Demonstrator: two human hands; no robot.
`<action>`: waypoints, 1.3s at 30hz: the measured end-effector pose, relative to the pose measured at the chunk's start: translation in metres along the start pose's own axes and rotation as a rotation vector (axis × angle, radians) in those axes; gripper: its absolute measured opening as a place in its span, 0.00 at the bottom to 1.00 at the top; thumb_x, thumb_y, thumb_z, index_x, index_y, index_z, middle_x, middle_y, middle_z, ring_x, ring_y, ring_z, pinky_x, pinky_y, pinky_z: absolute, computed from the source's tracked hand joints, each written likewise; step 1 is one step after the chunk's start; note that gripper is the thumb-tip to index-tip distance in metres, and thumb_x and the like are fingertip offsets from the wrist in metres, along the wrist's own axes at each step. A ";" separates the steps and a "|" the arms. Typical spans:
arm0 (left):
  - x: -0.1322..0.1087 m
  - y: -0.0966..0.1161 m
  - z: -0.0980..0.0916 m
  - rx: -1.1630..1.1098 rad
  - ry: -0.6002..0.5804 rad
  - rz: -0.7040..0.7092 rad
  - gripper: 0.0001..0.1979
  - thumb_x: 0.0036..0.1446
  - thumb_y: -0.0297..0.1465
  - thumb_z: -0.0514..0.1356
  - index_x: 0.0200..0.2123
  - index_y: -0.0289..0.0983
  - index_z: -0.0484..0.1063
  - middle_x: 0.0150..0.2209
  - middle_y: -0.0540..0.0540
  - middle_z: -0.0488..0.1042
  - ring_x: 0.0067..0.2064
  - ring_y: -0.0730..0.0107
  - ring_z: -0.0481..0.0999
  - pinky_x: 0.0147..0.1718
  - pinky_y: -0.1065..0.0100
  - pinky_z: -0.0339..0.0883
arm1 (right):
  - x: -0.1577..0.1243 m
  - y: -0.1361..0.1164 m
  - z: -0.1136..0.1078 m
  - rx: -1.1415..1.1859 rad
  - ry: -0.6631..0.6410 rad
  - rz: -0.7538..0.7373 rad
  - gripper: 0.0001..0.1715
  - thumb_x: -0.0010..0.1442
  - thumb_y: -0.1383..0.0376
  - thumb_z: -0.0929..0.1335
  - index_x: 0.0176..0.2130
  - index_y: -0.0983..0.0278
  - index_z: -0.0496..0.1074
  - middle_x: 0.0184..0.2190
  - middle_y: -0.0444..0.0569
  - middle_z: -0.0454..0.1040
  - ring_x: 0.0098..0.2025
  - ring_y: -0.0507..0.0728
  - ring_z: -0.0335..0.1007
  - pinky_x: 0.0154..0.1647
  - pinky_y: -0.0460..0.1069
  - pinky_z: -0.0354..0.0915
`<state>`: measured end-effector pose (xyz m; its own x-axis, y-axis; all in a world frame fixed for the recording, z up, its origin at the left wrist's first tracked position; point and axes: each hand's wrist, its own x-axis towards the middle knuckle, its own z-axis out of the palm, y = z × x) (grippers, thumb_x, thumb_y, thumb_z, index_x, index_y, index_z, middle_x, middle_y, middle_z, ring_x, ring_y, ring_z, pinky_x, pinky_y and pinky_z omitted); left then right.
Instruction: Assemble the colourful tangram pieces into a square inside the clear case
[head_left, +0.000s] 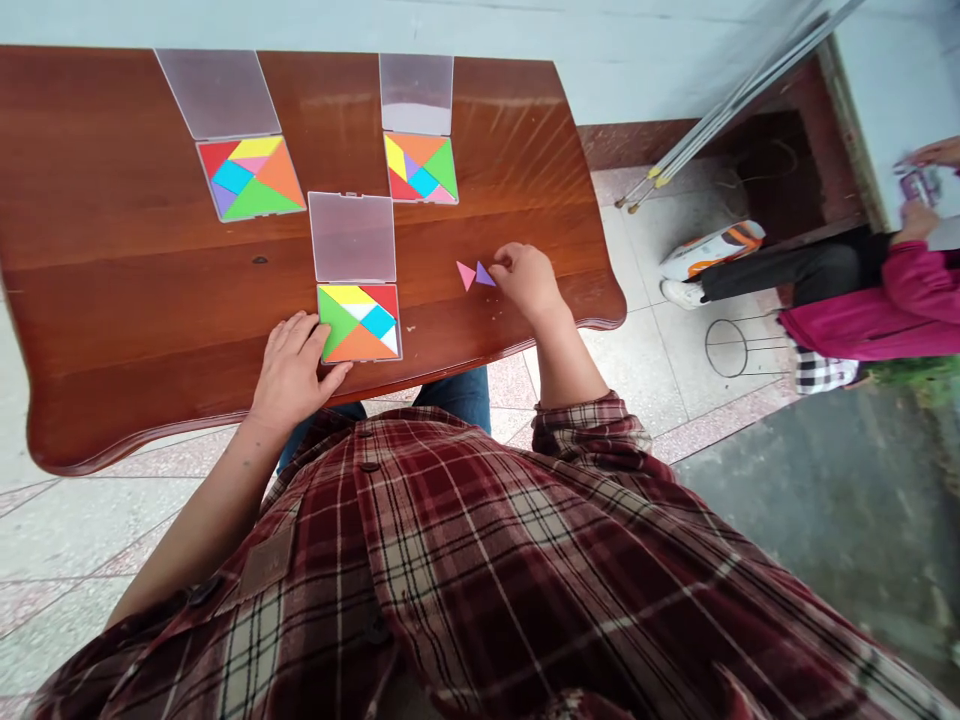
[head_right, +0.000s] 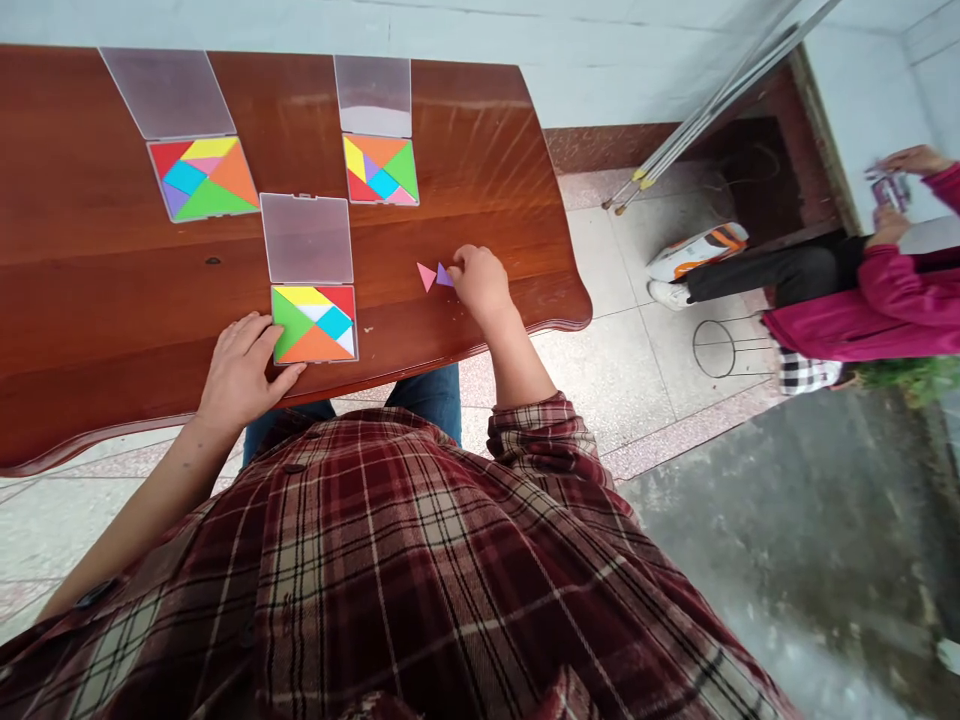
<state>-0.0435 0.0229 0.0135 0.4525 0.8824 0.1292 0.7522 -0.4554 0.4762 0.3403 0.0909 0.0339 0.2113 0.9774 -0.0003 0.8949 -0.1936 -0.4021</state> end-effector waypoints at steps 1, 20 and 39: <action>0.000 0.000 0.000 0.002 -0.002 0.002 0.28 0.62 0.46 0.56 0.60 0.36 0.66 0.64 0.34 0.65 0.68 0.38 0.59 0.67 0.38 0.51 | 0.001 0.003 0.003 0.011 -0.020 -0.005 0.07 0.58 0.66 0.67 0.39 0.63 0.73 0.38 0.54 0.75 0.42 0.62 0.71 0.50 0.59 0.66; -0.001 0.004 -0.001 0.028 -0.015 -0.002 0.27 0.63 0.47 0.54 0.59 0.37 0.66 0.63 0.35 0.66 0.67 0.41 0.61 0.67 0.40 0.53 | 0.011 -0.017 0.009 0.009 -0.177 0.173 0.14 0.48 0.72 0.73 0.31 0.60 0.65 0.29 0.48 0.71 0.35 0.59 0.69 0.43 0.56 0.69; -0.003 0.005 0.001 0.026 -0.015 -0.010 0.28 0.62 0.46 0.55 0.60 0.37 0.66 0.63 0.34 0.67 0.67 0.41 0.61 0.67 0.38 0.53 | -0.016 -0.020 -0.005 0.451 -0.129 0.066 0.00 0.54 0.67 0.66 0.30 0.61 0.68 0.20 0.38 0.66 0.23 0.51 0.62 0.31 0.48 0.61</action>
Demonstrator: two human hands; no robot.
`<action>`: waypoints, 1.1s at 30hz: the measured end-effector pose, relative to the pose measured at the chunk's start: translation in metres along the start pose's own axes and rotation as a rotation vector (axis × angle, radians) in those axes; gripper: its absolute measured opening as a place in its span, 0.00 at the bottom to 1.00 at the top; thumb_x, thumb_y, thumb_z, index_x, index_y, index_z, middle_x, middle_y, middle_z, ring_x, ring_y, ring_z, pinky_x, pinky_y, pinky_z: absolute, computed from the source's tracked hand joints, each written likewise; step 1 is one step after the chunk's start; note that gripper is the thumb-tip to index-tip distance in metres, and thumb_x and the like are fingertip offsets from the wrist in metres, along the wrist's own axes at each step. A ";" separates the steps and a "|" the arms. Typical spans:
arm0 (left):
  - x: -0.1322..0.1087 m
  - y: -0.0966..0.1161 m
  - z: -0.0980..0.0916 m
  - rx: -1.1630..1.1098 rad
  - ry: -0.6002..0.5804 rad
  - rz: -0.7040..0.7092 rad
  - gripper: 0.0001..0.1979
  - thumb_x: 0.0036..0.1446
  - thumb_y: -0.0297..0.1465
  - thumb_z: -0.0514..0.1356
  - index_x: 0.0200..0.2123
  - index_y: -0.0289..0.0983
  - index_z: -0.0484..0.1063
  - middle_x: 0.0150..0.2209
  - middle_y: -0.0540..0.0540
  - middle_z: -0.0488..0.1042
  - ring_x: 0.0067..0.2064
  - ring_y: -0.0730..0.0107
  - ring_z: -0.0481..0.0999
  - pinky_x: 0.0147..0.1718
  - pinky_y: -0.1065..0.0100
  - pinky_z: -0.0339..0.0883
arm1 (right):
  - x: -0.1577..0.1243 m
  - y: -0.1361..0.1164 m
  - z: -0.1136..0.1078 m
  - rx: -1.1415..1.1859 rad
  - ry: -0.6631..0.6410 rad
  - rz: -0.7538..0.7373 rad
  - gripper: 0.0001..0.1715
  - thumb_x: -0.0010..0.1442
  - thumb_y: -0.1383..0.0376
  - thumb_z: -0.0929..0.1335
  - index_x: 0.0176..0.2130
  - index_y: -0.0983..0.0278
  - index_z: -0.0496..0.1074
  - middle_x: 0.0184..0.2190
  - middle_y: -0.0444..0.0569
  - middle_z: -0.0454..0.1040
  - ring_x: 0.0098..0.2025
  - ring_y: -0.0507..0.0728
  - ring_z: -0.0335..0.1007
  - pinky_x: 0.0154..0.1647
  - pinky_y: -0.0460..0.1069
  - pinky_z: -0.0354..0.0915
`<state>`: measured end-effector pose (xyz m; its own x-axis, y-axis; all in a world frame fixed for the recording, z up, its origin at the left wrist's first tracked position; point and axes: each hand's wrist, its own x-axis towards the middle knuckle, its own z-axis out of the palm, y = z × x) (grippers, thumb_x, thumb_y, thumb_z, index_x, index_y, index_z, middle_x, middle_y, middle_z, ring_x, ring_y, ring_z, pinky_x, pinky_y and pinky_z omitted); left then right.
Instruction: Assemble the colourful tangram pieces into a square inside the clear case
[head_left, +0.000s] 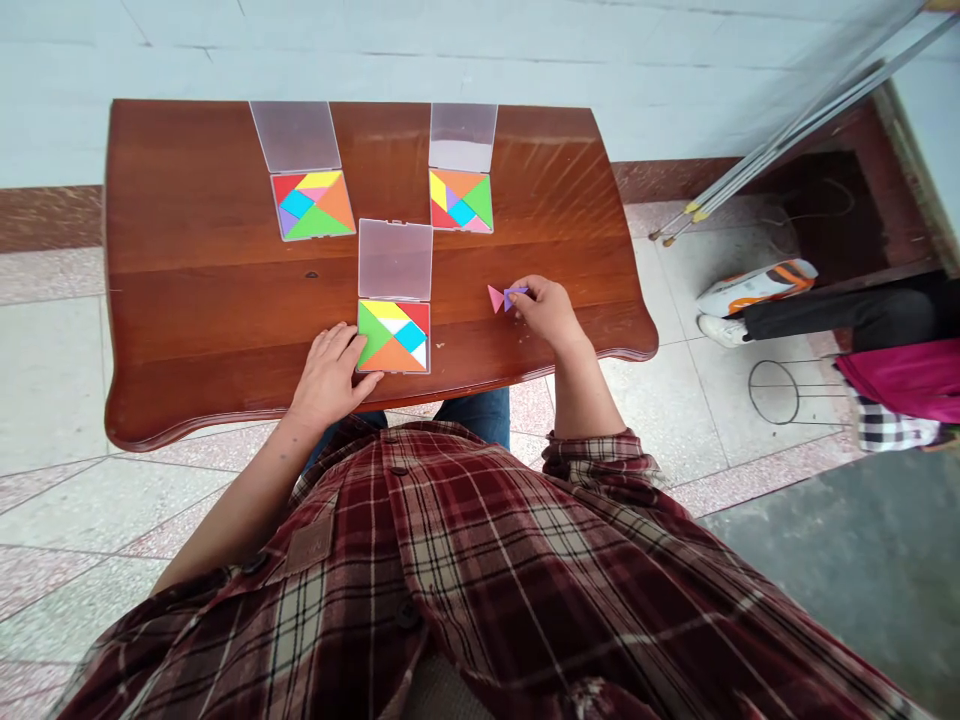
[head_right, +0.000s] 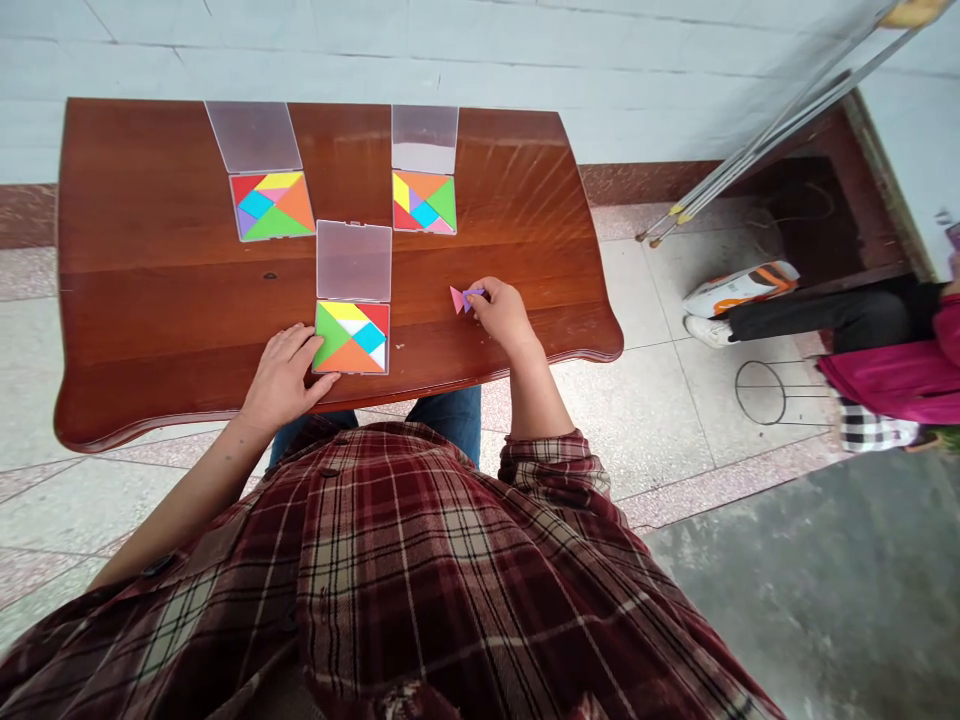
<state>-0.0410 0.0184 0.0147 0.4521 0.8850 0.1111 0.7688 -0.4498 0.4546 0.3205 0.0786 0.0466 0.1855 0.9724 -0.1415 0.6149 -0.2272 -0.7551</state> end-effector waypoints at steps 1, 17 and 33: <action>0.000 0.001 -0.001 0.000 0.000 0.000 0.28 0.62 0.46 0.55 0.60 0.37 0.66 0.63 0.35 0.68 0.67 0.41 0.62 0.67 0.38 0.53 | 0.001 0.000 0.002 -0.005 0.005 -0.019 0.01 0.53 0.67 0.67 0.31 0.61 0.68 0.21 0.38 0.67 0.23 0.51 0.62 0.31 0.48 0.61; 0.001 -0.002 0.001 0.001 0.006 0.014 0.28 0.62 0.47 0.54 0.59 0.37 0.66 0.63 0.35 0.67 0.67 0.42 0.61 0.67 0.39 0.52 | -0.010 -0.018 0.046 0.011 -0.173 -0.125 0.05 0.51 0.67 0.69 0.30 0.60 0.67 0.21 0.36 0.66 0.25 0.51 0.61 0.50 0.56 0.66; 0.002 0.003 -0.001 -0.038 -0.021 0.000 0.29 0.62 0.47 0.55 0.59 0.35 0.65 0.64 0.33 0.66 0.68 0.40 0.59 0.68 0.40 0.49 | -0.008 -0.085 0.090 -0.014 -0.396 -0.315 0.04 0.55 0.69 0.67 0.34 0.61 0.68 0.25 0.40 0.67 0.30 0.52 0.61 0.36 0.49 0.58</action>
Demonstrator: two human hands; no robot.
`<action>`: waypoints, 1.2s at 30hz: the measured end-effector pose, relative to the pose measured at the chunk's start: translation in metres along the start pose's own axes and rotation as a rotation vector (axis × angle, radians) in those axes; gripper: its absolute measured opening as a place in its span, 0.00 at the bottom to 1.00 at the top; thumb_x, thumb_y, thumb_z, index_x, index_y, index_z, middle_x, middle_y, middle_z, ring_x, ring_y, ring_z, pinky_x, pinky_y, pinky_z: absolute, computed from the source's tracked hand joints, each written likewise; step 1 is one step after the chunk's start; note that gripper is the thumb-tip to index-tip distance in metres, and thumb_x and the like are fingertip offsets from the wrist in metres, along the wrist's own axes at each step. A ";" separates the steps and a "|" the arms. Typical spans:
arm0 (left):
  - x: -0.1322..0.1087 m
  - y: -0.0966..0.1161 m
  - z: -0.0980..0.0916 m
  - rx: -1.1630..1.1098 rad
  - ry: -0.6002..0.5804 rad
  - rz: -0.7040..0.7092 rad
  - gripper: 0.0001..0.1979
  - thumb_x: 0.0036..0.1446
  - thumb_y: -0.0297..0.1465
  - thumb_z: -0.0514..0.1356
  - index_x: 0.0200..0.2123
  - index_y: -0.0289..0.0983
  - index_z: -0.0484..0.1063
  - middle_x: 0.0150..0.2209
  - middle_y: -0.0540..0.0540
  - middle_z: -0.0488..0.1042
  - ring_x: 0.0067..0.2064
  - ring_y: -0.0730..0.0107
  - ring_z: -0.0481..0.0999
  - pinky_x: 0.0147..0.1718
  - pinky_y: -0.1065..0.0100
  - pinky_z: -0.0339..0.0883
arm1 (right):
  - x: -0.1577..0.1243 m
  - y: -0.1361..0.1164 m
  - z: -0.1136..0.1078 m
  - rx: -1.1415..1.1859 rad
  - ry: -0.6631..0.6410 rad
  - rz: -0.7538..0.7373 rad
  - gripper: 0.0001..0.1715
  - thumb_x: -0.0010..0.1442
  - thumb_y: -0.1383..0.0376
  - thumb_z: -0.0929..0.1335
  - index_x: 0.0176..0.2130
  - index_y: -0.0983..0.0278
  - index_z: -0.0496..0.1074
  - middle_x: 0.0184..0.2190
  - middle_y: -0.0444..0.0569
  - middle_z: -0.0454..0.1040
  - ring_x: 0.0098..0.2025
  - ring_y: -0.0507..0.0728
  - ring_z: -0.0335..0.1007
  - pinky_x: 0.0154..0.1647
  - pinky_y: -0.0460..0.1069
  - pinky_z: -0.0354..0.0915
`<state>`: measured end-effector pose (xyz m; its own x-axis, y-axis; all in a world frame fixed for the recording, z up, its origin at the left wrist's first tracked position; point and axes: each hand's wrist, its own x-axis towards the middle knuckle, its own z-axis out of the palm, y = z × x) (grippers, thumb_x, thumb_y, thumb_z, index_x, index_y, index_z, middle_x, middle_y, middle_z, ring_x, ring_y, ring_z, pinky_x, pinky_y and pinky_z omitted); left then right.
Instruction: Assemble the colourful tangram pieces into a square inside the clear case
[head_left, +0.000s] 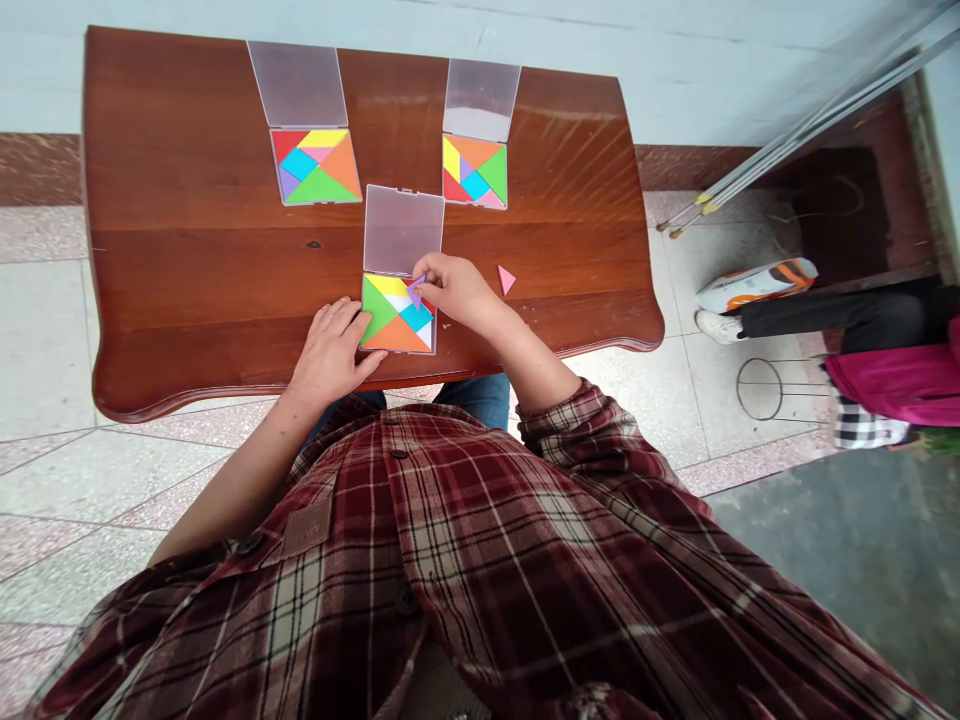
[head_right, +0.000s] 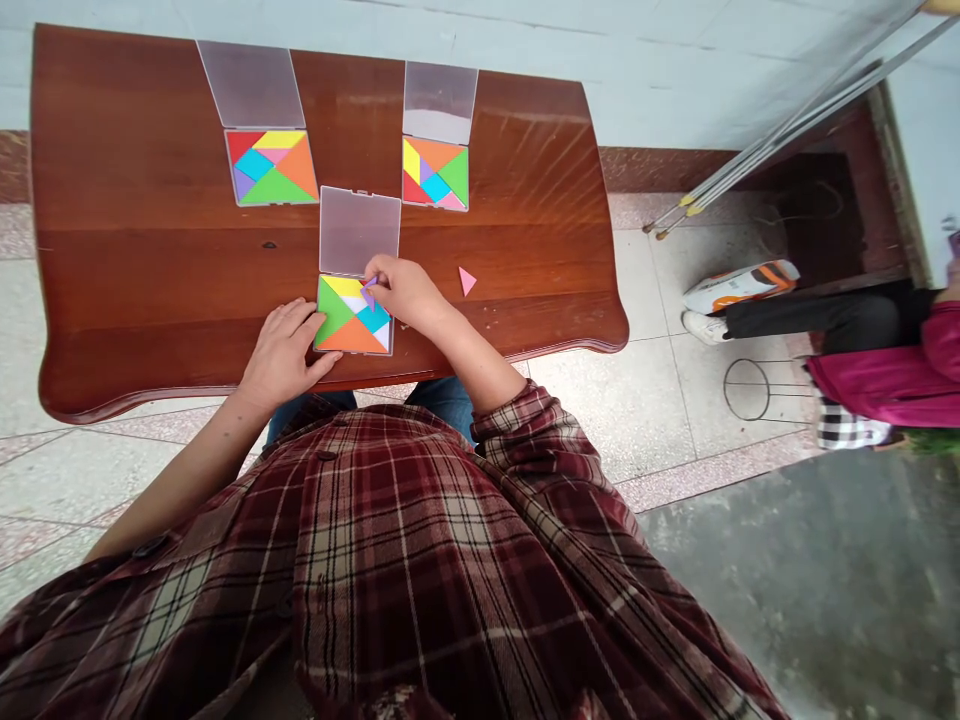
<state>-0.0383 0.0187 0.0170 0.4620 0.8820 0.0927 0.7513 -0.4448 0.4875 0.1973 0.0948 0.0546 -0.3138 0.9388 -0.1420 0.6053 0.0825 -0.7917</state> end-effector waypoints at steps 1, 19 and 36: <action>0.000 0.000 0.000 0.001 0.000 0.002 0.29 0.62 0.47 0.55 0.59 0.34 0.66 0.63 0.32 0.66 0.68 0.40 0.59 0.68 0.40 0.50 | 0.002 -0.001 0.001 0.004 -0.023 -0.005 0.03 0.55 0.69 0.67 0.33 0.61 0.68 0.25 0.40 0.67 0.30 0.52 0.61 0.36 0.49 0.58; -0.001 0.000 0.001 0.012 0.007 0.010 0.28 0.63 0.48 0.54 0.58 0.36 0.67 0.63 0.34 0.66 0.68 0.42 0.59 0.68 0.41 0.51 | 0.002 0.011 0.019 0.152 0.044 0.067 0.09 0.56 0.65 0.68 0.30 0.59 0.62 0.24 0.40 0.65 0.29 0.51 0.61 0.34 0.48 0.60; 0.000 -0.001 0.002 0.027 0.014 0.020 0.28 0.63 0.47 0.54 0.58 0.35 0.66 0.63 0.33 0.66 0.67 0.40 0.60 0.67 0.40 0.52 | -0.002 0.027 0.009 -0.278 -0.071 -0.350 0.06 0.59 0.71 0.64 0.34 0.62 0.69 0.35 0.48 0.70 0.39 0.56 0.64 0.43 0.50 0.59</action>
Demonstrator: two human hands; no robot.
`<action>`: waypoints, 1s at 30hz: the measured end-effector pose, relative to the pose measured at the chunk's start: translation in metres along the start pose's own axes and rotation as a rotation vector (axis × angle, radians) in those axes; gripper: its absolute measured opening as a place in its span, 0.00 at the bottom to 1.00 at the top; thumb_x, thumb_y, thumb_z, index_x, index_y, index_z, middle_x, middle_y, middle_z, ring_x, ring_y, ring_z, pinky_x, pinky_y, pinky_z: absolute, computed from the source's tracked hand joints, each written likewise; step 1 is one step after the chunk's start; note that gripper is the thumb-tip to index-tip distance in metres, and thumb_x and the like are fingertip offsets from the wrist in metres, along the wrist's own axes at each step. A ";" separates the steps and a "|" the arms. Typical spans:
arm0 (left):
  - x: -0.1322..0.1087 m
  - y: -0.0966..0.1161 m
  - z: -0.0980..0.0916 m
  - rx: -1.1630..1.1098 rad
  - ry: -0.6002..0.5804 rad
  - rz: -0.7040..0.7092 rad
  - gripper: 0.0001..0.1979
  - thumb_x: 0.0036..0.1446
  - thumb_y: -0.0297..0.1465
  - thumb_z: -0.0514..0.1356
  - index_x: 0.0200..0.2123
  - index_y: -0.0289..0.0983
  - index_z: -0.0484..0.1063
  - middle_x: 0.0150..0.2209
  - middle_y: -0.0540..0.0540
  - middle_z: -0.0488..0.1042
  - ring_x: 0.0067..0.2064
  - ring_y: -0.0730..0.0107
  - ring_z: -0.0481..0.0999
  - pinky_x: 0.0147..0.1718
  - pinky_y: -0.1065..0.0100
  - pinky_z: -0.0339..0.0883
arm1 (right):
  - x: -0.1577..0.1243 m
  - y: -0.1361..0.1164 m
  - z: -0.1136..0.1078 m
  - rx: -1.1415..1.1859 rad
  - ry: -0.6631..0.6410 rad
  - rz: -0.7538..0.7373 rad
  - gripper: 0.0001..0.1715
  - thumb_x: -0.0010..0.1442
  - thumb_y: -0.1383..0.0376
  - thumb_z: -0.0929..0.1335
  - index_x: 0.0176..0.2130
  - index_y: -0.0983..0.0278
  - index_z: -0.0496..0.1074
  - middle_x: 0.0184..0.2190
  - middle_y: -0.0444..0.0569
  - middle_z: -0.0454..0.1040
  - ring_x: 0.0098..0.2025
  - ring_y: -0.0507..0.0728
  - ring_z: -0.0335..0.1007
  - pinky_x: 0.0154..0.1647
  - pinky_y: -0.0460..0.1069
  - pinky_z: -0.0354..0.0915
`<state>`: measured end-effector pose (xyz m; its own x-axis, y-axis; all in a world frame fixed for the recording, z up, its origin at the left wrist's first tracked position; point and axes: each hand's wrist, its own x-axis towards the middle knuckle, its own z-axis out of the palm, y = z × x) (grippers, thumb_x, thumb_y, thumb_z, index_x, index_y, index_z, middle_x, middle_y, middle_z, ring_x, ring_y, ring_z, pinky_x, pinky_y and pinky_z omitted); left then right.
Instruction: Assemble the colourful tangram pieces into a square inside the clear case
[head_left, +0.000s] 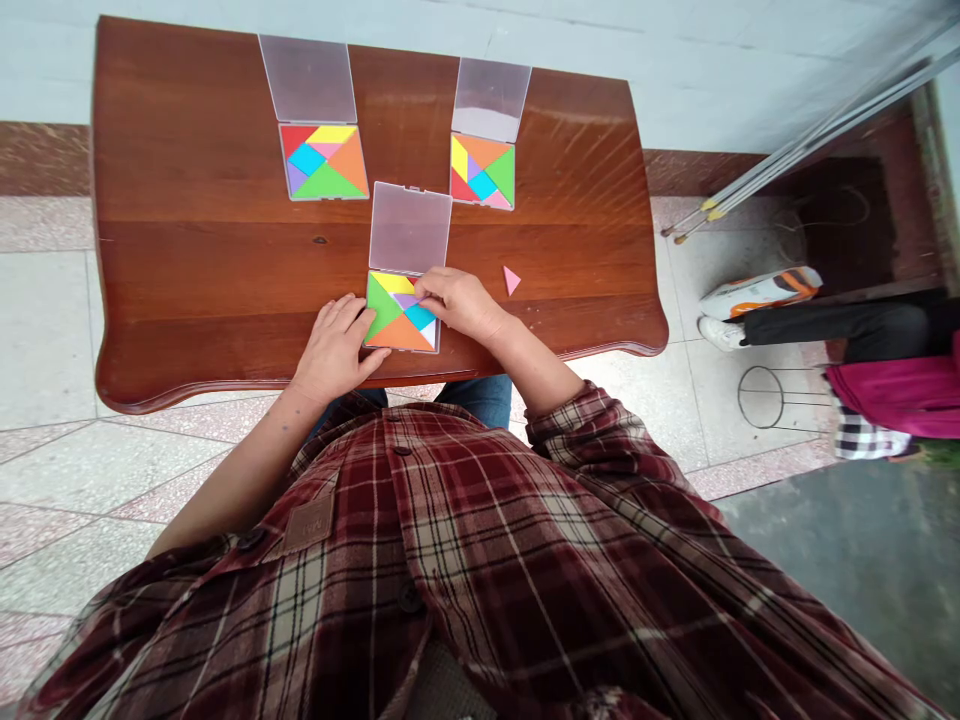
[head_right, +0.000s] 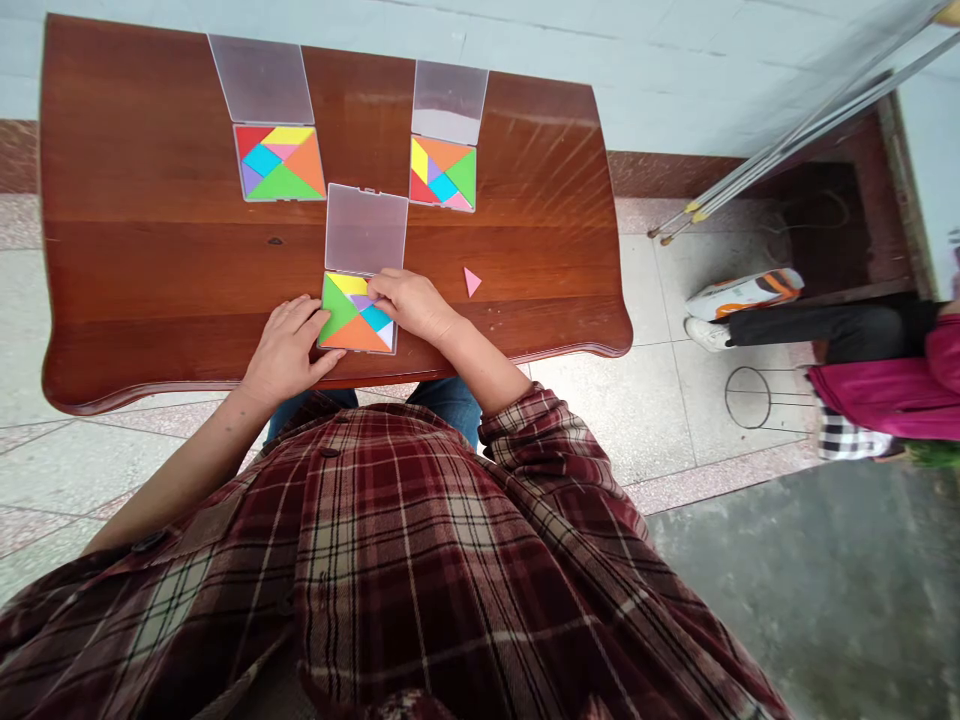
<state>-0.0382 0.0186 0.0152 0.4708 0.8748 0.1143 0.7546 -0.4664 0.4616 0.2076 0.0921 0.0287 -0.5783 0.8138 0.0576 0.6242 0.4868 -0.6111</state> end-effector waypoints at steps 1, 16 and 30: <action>0.000 0.000 0.000 0.004 0.002 0.000 0.28 0.63 0.47 0.54 0.58 0.35 0.67 0.63 0.33 0.66 0.67 0.41 0.60 0.67 0.40 0.52 | 0.001 0.002 0.000 -0.019 -0.007 -0.014 0.06 0.60 0.71 0.64 0.34 0.62 0.69 0.36 0.48 0.71 0.40 0.57 0.65 0.44 0.51 0.59; -0.001 -0.001 0.002 -0.016 0.007 -0.009 0.28 0.63 0.48 0.55 0.60 0.37 0.65 0.64 0.35 0.66 0.68 0.41 0.60 0.67 0.40 0.51 | 0.004 0.004 -0.005 0.017 -0.019 0.019 0.11 0.63 0.69 0.61 0.38 0.62 0.73 0.40 0.50 0.73 0.44 0.57 0.66 0.47 0.52 0.60; 0.000 0.000 -0.001 0.011 -0.003 -0.007 0.29 0.63 0.49 0.53 0.59 0.36 0.66 0.63 0.34 0.66 0.68 0.42 0.60 0.67 0.40 0.53 | 0.008 -0.020 0.001 -0.238 -0.131 0.215 0.17 0.67 0.68 0.59 0.41 0.63 0.75 0.43 0.53 0.73 0.43 0.58 0.67 0.42 0.51 0.60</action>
<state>-0.0387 0.0185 0.0158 0.4669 0.8777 0.1080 0.7631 -0.4616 0.4523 0.1900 0.0888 0.0405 -0.4729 0.8658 -0.1637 0.8353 0.3815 -0.3959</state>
